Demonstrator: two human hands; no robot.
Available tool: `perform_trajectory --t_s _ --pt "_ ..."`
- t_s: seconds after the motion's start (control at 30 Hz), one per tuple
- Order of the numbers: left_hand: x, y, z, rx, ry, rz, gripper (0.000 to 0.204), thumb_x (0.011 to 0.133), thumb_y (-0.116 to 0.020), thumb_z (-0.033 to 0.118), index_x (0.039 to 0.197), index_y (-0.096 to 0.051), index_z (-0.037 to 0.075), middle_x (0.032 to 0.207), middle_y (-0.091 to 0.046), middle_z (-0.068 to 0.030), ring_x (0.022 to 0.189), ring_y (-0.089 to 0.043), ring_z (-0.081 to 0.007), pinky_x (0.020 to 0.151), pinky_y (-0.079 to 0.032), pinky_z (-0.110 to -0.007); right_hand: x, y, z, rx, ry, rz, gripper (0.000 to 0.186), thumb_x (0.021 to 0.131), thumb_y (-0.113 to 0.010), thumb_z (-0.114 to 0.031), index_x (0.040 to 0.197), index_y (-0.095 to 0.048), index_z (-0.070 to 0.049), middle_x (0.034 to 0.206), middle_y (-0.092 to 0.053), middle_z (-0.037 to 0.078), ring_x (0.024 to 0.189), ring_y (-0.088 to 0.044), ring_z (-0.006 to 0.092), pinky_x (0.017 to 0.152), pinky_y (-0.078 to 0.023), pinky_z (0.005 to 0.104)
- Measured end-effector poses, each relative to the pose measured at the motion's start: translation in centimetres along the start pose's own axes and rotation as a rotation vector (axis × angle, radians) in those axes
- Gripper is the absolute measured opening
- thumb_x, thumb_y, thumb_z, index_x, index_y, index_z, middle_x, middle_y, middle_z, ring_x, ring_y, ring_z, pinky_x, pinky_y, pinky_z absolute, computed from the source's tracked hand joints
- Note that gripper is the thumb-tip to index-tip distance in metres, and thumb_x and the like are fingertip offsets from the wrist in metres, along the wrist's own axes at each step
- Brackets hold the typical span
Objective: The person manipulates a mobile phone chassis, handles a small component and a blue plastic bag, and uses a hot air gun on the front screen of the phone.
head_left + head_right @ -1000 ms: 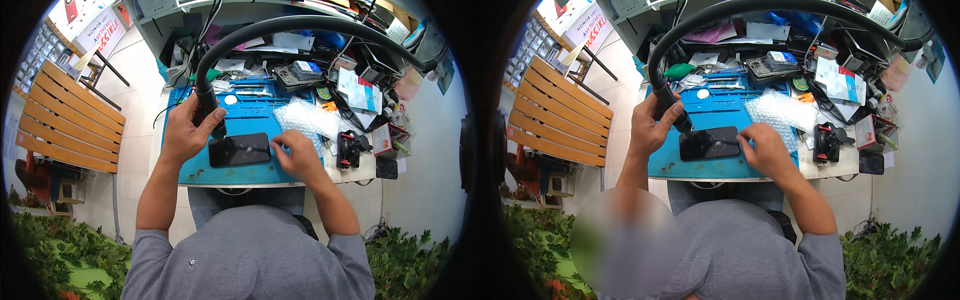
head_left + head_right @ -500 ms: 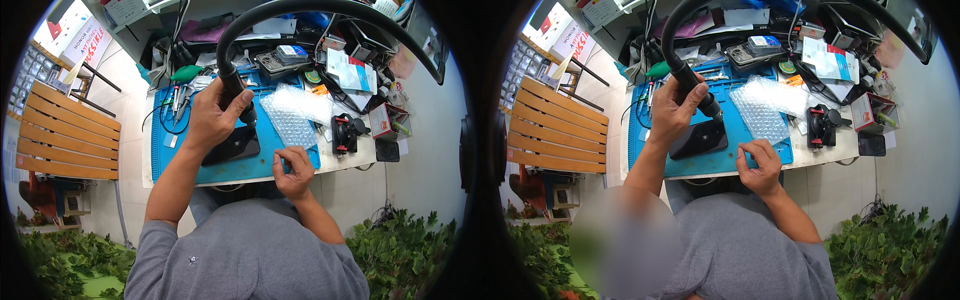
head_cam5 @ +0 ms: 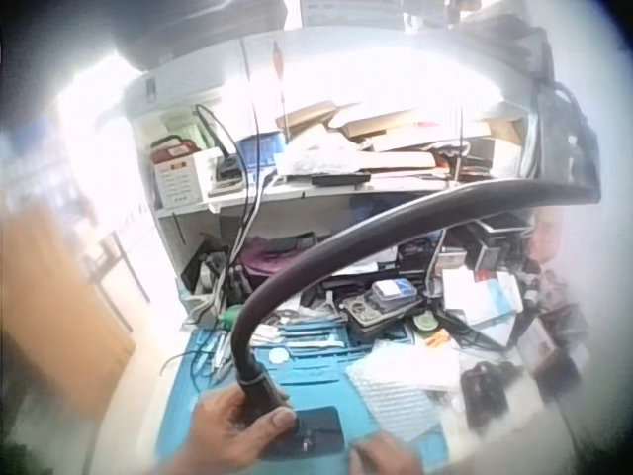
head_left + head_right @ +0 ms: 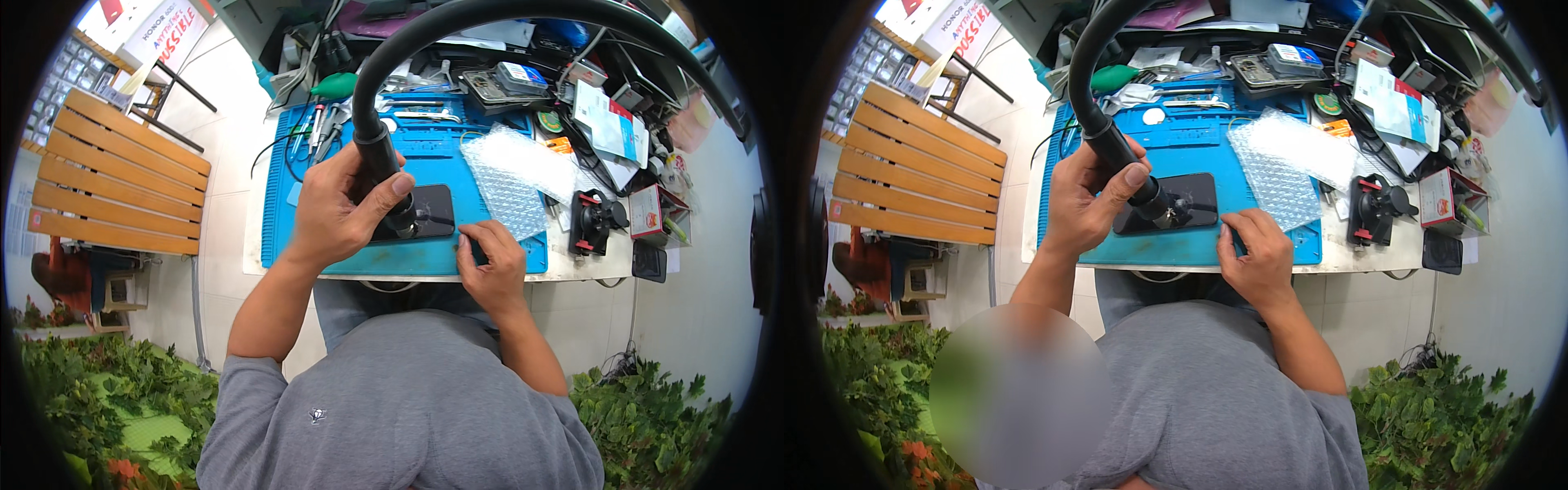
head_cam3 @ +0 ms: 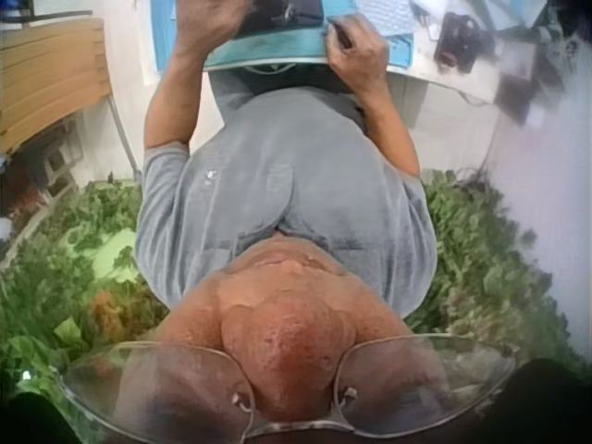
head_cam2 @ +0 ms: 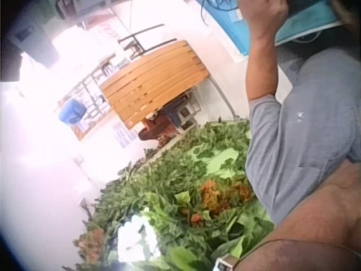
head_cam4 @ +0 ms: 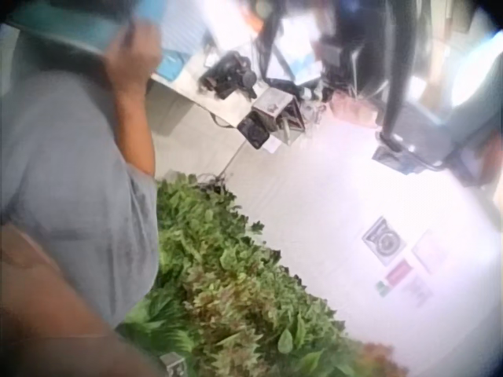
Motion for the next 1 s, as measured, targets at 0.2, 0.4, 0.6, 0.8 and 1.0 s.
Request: perform_trajectory --t_s 0.2,0.4,0.6,0.8,1.0 --pt "-1.7 3.9 0.3 0.164 0.085 0.033 0.036 0.104 -0.084 0.032 0.119 -0.072 0.001 0.097 -0.076 -0.008 0.088 -0.074 -0.014 0.082 -0.061 -0.028 0.1 -0.1 -0.1 -0.068 0.013 -0.046 0.011 0.089 -0.079 -0.002 0.099 -0.079 -0.003 0.093 -0.074 0.012 0.08 -0.073 0.0305 0.071 -0.057 0.0399" --pt "-1.3 5.8 0.0 0.271 0.023 0.051 0.035 0.104 -0.084 0.031 0.116 -0.073 -0.001 0.095 -0.076 -0.0089 0.085 -0.074 -0.0154 0.08 -0.059 -0.028 0.3 0.0 -0.6 -0.07 -0.008 -0.097 0.011 0.089 -0.078 0.0 0.1 -0.078 -0.003 0.092 -0.073 0.012 0.082 -0.071 0.0311 0.072 -0.056 0.04" --pt "1.6 5.7 -1.3 0.316 -0.187 0.19 0.037 0.101 -0.086 0.034 0.095 -0.067 0.003 0.073 -0.062 -0.0029 0.062 -0.056 -0.0124 0.057 -0.044 -0.031 0.0 0.1 -0.7 -0.075 -0.007 -0.088 0.013 0.089 -0.078 0.0 0.102 -0.079 -0.003 0.091 -0.072 0.012 0.08 -0.071 0.0308 0.071 -0.056 0.04" --pt "3.4 3.0 -1.5 0.196 -0.083 0.142 0.029 0.107 -0.082 0.026 0.119 -0.073 0.001 0.09 -0.073 -0.0008 0.084 -0.069 -0.0095 0.082 -0.056 -0.027 -0.2 0.0 0.3 -0.087 0.046 -0.036 0.013 0.088 -0.079 -0.001 0.101 -0.079 -0.003 0.088 -0.072 0.011 0.076 -0.07 0.0304 0.066 -0.056 0.0406" --pt "5.3 -0.8 -1.4 0.008 -0.055 0.101 0.026 0.107 -0.081 0.025 0.115 -0.073 0.001 0.089 -0.075 -0.0022 0.079 -0.07 -0.0096 0.07 -0.054 -0.028 0.0 -0.2 0.2 -0.062 0.062 -0.051 0.011 0.087 -0.08 -0.001 0.098 -0.079 -0.003 0.083 -0.068 0.008 0.072 -0.067 0.0271 0.062 -0.053 0.0395"
Point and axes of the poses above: each hand's wrist, its own x-axis towards the middle knuckle, its own y-axis out of the back of the hand, z = x × y, the point moved 1 cm from there along x, towards the middle knuckle
